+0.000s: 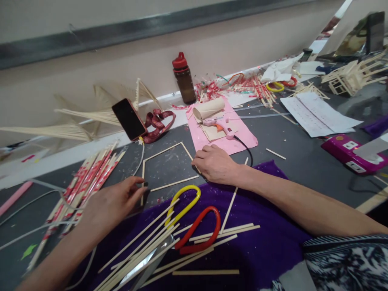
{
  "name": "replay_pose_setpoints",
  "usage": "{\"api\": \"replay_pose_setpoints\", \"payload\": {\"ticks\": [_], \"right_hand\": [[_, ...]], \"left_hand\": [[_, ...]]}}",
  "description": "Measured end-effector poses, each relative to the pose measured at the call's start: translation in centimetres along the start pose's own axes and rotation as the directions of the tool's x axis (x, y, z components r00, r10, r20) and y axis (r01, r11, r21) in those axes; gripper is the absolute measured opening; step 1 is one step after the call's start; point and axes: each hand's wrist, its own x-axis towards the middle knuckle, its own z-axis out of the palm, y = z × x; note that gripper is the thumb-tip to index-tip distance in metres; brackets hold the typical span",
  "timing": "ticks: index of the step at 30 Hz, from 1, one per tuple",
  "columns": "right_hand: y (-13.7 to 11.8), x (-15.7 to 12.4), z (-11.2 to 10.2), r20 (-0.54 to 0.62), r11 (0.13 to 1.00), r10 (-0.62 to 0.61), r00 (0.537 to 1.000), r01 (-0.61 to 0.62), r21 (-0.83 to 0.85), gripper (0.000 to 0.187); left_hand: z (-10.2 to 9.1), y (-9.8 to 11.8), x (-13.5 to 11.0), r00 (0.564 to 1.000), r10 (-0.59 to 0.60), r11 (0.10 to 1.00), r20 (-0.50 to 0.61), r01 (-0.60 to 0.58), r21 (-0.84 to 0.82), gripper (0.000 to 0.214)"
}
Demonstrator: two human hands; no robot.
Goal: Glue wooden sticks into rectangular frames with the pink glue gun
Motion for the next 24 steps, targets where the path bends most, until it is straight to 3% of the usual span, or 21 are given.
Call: {"api": "replay_pose_setpoints", "payload": {"ticks": [6, 16, 24], "right_hand": [[-0.3, 0.3, 0.6, -0.019, 1.0, -0.01, 1.0, 0.009, -0.021, 0.023], [-0.5, 0.1, 0.9, -0.057, 1.0, -0.007, 0.998, 0.007, -0.006, 0.025], [-0.5, 0.1, 1.1, -0.063, 1.0, 0.007, 0.998, -0.008, -0.014, 0.025]], "left_hand": [[1.5, 0.0, 1.1, 0.998, -0.055, 0.997, -0.022, 0.054, -0.059, 0.031], [1.9, 0.6, 1.8, 0.996, -0.023, 0.996, -0.087, 0.015, -0.091, 0.027], [1.4, 0.6, 2.9, 0.998, -0.037, 0.997, -0.059, 0.033, -0.069, 0.029]]}}
